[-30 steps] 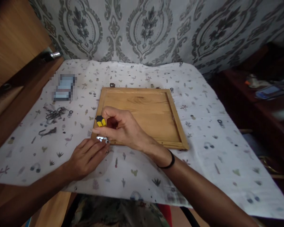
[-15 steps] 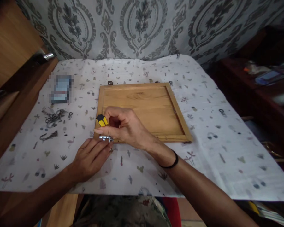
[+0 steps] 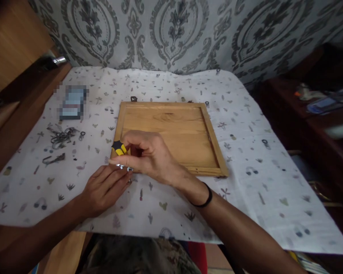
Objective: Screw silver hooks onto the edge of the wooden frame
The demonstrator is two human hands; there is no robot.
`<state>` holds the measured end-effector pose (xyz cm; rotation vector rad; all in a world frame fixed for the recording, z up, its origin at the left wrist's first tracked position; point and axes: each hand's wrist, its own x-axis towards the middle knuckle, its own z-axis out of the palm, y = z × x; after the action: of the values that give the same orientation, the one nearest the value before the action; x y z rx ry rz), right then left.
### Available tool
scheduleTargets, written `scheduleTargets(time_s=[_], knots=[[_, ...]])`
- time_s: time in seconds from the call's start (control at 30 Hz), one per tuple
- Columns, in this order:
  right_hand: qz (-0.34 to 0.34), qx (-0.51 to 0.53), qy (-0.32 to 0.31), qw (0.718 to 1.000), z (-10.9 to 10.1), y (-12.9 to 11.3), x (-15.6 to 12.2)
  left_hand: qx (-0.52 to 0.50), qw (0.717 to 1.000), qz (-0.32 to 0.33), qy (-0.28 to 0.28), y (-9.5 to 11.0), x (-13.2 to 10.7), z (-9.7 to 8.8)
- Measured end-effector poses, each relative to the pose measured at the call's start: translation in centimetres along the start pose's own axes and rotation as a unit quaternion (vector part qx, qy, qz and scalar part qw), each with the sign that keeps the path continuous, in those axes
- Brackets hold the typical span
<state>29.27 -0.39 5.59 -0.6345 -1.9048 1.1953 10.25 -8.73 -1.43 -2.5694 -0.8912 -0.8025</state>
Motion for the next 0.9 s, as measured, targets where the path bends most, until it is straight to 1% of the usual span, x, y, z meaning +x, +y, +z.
scheduleTargets(time_s=[0.07, 0.1, 0.2, 0.33, 0.4, 0.43, 0.5, 0.6, 0.7, 0.8, 0.9], knots=[[-0.015, -0.022, 0.013, 1.0, 0.3, 0.2, 0.2, 0.002, 1.0, -0.001, 0.003, 0.0, 0.1, -0.1], [-0.008, -0.019, 0.011, 1.0, 0.3, 0.2, 0.2, 0.003, 1.0, -0.003, 0.005, 0.1, 0.1, -0.1], [0.038, 0.027, -0.021, 0.999, -0.1, 0.2, 0.2, 0.0, 1.0, -0.003, 0.009, 0.0, 0.2, -0.2], [0.086, 0.114, -0.086, 0.986, -1.0, 0.1, 0.0, -0.012, 1.0, -0.008, -0.001, -0.1, 0.2, -0.2], [0.112, 0.133, -0.095, 0.98, -1.2, 0.2, -0.1, -0.017, 1.0, -0.009, -0.007, -0.2, 0.1, -0.2], [0.116, 0.131, -0.089, 0.981, -1.1, 0.2, -0.1, -0.018, 1.0, -0.009, -0.006, -0.2, 0.1, -0.1], [0.103, 0.096, -0.058, 0.988, -0.8, 0.3, -0.1, -0.017, 1.0, -0.007, -0.001, -0.2, 0.0, 0.0], [0.052, 0.008, -0.001, 0.999, 0.0, 0.3, 0.0, -0.01, 1.0, -0.009, 0.004, -0.1, -0.1, 0.2], [0.018, -0.036, 0.023, 0.999, 0.5, 0.3, 0.2, -0.004, 1.0, -0.012, 0.008, -0.1, -0.1, 0.2], [0.032, 0.0, 0.0, 0.999, 0.2, 0.3, 0.2, 0.002, 1.0, -0.011, 0.01, 0.0, -0.1, 0.2], [0.075, 0.065, -0.059, 0.993, -0.5, 0.3, 0.1, 0.004, 1.0, -0.012, 0.01, -0.1, -0.2, 0.2]])
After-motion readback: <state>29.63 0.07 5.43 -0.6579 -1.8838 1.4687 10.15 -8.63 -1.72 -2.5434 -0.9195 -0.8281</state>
